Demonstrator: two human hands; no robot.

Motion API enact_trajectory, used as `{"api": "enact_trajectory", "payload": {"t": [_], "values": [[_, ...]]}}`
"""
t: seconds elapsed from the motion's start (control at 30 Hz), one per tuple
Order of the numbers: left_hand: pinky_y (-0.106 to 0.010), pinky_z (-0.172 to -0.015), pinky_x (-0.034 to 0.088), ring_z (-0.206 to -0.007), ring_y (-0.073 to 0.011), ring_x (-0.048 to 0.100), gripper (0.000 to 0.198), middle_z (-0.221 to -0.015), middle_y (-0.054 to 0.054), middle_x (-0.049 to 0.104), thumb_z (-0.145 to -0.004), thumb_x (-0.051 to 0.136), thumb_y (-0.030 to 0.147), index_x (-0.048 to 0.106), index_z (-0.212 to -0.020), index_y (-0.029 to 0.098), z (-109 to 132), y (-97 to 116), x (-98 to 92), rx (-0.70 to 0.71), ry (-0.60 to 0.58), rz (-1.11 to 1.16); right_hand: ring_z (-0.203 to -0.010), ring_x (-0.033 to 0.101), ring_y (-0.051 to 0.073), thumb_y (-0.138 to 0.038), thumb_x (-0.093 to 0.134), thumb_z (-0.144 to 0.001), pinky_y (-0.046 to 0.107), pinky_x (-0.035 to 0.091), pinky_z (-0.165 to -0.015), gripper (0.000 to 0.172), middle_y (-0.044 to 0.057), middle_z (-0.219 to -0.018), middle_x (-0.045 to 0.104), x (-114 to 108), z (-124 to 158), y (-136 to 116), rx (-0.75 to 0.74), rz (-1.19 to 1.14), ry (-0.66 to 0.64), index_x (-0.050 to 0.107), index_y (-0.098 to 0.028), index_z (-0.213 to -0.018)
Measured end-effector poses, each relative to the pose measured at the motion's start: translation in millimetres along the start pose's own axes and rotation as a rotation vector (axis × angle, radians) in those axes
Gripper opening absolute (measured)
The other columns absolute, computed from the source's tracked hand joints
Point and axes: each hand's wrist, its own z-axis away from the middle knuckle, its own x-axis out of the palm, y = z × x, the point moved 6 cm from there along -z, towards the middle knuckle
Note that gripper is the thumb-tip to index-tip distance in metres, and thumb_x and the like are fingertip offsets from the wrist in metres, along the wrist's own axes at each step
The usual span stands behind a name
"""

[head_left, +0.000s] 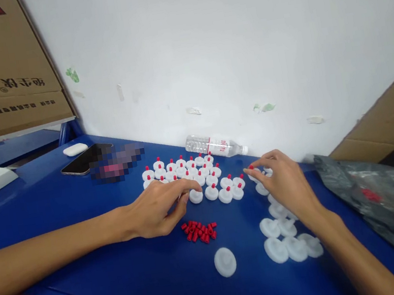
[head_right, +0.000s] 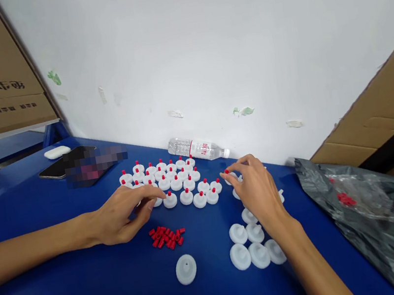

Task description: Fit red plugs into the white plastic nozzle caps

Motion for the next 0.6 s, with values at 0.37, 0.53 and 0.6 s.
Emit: {"api": "enact_trajectory", "payload": {"t": [0.37,0.53,0.6], "values": [[-0.025,-0.049,0.032,-0.049,-0.0096,0.043,0.025,-0.075,0.004,0.059,-0.096,0.042,0.01,0.054,-0.116,0.018,-1,-1,5.9,0.005,-0.069,-0.004,-0.095,0.072,0.029,-0.036,0.051,-0.098,0.044,0.05,-0.091,0.035,0.006,-0.095,0.079,20,-1,4,-0.075,0.002,-0.177,0.072,-0.019,-0.12],[-0.025,-0.055,0.039,-0.064,-0.0124,0.055,0.024,-0.09,-0.002,0.064,-0.093,0.043,0.009,0.057,-0.11,0.018,0,4,7.5,0.044,-0.131,-0.035,-0.091,0.072,0.028,-0.034,0.041,-0.102,0.044,0.05,-0.089,0.037,0.005,-0.09,0.078,23,0,7,-0.089,-0.011,-0.199,0.068,-0.022,-0.125],[-0.027,-0.065,0.046,-0.078,-0.0165,0.06,0.021,-0.097,-0.005,0.065,-0.093,0.046,0.013,0.059,-0.109,0.019,0,7,7.8,0.047,-0.181,-0.016,-0.097,0.071,0.027,-0.033,0.036,-0.103,0.043,0.049,-0.091,0.041,0.005,-0.097,0.078,25,1,4,-0.119,-0.054,-0.238,0.062,-0.023,-0.133]]}}
